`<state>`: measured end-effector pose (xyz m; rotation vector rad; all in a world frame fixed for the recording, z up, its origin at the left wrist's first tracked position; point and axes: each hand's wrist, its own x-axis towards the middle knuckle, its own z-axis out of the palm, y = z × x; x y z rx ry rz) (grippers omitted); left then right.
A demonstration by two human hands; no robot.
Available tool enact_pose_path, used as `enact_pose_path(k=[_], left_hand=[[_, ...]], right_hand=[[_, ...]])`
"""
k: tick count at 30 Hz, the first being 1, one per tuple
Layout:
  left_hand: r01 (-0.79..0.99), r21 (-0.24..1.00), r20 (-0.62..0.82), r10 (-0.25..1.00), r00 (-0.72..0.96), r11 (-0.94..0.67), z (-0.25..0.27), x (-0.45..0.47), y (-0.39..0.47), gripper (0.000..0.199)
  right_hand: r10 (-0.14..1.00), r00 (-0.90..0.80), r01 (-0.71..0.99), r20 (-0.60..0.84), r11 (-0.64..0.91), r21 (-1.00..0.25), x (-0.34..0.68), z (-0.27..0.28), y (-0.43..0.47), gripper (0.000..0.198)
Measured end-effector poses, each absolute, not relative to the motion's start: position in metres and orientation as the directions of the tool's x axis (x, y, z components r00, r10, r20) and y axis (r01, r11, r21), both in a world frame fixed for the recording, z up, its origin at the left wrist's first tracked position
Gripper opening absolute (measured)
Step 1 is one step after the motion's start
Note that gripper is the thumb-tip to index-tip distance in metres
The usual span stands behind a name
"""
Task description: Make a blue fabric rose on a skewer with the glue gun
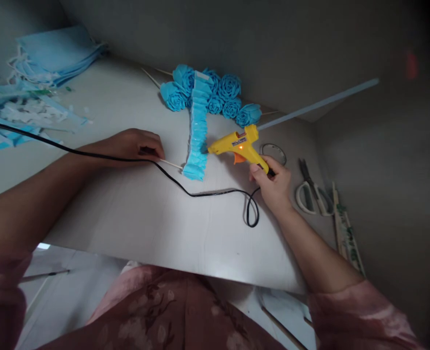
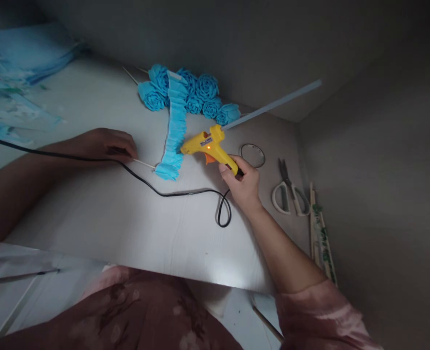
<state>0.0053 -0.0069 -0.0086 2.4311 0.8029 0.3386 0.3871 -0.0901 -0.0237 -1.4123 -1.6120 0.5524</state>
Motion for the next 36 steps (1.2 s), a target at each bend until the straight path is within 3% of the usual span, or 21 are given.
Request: enact_pose_path(k=[12,19,27,36], left_hand=[[0.421,0.54,0.144,0.572,0.807,-0.729,-0.019,0.001,0.0,0.036],[0.395,0.538,0.174,0.557,0.812,-0.744,-0.019,0.002,-0.001,0.033],[0.406,0.542,0.162,0.566,0.808,-0.736,-0.017,0.002,-0.002,0.029],[0.396,0.541,0.163,0.555,0.816,-0.742,-0.02,0.001,-0.001,0.033]], right_hand=[[0.947,-0.055,0.532,0.315,0.295,-0.793,0.385,-0.027,-0.088,0.026],[0.941,-0.002,0.534,0.339,0.287,-0.795,0.387,-0.027,-0.088,0.025],[0.947,-0.057,0.543,0.317,0.296,-0.786,0.386,-0.029,-0.087,0.025],[0.95,0.036,0.478,0.311,0.257,-0.84,0.389,-0.032,-0.085,0.029]])
